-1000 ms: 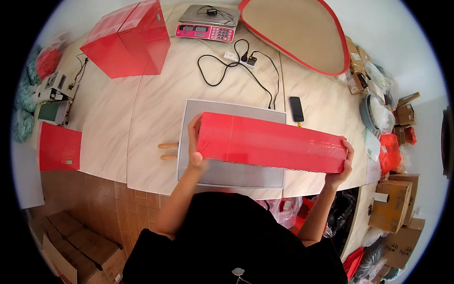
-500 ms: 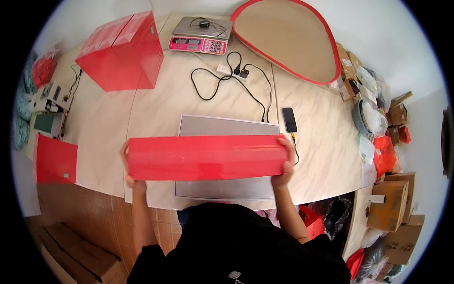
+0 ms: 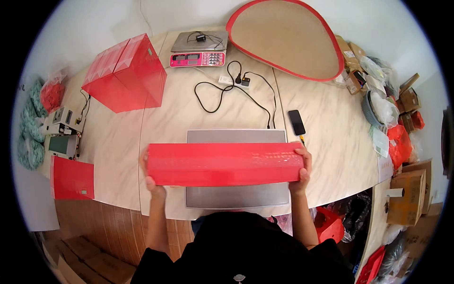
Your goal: The person picks up red tea boxes from a table and places them neatly into a larger cardboard box, then takes a red box and places it onto a weighing scale.
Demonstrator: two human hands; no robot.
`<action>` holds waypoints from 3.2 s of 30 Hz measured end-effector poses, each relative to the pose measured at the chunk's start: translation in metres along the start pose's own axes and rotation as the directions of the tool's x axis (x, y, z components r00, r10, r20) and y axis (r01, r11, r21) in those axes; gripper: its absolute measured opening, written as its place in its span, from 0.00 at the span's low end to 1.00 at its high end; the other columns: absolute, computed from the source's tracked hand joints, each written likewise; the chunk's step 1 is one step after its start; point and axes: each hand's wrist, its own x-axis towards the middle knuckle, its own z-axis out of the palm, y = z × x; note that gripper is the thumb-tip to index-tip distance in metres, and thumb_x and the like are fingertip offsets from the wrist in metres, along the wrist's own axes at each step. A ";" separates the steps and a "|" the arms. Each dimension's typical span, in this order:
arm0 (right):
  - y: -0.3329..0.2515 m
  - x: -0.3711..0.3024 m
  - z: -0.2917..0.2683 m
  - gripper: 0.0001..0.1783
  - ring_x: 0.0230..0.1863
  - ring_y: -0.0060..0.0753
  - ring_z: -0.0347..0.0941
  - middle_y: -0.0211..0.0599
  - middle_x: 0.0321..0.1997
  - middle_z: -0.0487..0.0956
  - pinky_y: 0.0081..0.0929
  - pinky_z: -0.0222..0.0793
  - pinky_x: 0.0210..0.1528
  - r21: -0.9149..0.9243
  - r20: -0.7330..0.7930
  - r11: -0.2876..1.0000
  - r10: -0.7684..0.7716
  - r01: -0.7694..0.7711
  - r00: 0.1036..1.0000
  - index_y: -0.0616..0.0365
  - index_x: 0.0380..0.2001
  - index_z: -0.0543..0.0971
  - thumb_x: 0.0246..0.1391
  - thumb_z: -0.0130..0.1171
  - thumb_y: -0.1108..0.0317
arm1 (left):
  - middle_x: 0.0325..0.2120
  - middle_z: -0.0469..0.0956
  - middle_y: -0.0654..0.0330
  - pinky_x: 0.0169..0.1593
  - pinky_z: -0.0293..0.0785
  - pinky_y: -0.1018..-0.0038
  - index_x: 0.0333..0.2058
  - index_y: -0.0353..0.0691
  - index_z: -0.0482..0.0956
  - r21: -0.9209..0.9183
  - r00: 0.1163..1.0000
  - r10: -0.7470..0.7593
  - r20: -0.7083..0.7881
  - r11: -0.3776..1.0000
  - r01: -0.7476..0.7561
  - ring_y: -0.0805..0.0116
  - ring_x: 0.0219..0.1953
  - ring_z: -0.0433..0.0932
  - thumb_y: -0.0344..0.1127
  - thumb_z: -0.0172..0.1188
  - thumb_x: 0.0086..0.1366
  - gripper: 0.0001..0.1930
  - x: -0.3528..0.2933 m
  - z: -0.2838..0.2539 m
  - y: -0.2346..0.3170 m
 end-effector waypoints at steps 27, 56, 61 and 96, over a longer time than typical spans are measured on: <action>0.008 -0.015 0.147 0.35 0.67 0.40 0.48 0.45 0.61 0.59 0.37 0.38 0.68 -0.068 0.310 0.996 0.076 -0.057 0.948 0.59 0.53 0.67 0.54 0.43 0.39 | 0.30 0.79 0.68 0.40 0.74 0.70 0.35 0.48 0.77 -0.855 0.731 -0.680 0.060 0.344 0.389 0.70 0.32 0.76 0.47 0.49 0.63 0.13 -0.075 -0.158 -0.171; 0.001 0.008 0.006 0.55 0.54 0.33 0.67 0.38 0.54 0.70 0.33 0.65 0.56 -0.197 0.418 0.935 0.353 -0.296 0.837 0.65 0.58 0.59 0.29 0.79 0.58 | 0.61 0.60 0.52 0.64 0.51 0.70 0.63 0.33 0.57 -0.220 0.989 -0.012 0.149 0.974 0.045 0.63 0.64 0.58 0.52 0.47 0.60 0.37 0.032 0.059 0.117; 0.018 0.005 -0.013 0.48 0.52 0.31 0.68 0.39 0.52 0.71 0.33 0.68 0.54 -0.183 0.411 0.955 0.291 -0.235 0.864 0.67 0.56 0.60 0.34 0.77 0.63 | 0.61 0.60 0.51 0.64 0.50 0.72 0.62 0.30 0.57 -0.137 0.980 0.102 0.171 0.987 -0.079 0.63 0.64 0.58 0.44 0.43 0.62 0.33 0.031 0.082 0.111; -0.104 0.066 0.053 0.35 0.56 0.35 0.66 0.46 0.55 0.68 0.29 0.60 0.59 0.030 0.052 0.999 -0.016 0.015 0.999 0.67 0.57 0.66 0.48 0.48 0.54 | 0.61 0.58 0.53 0.62 0.57 0.68 0.63 0.36 0.55 -0.212 0.995 -0.054 0.082 0.975 0.071 0.62 0.63 0.59 0.61 0.40 0.58 0.41 0.023 0.116 0.113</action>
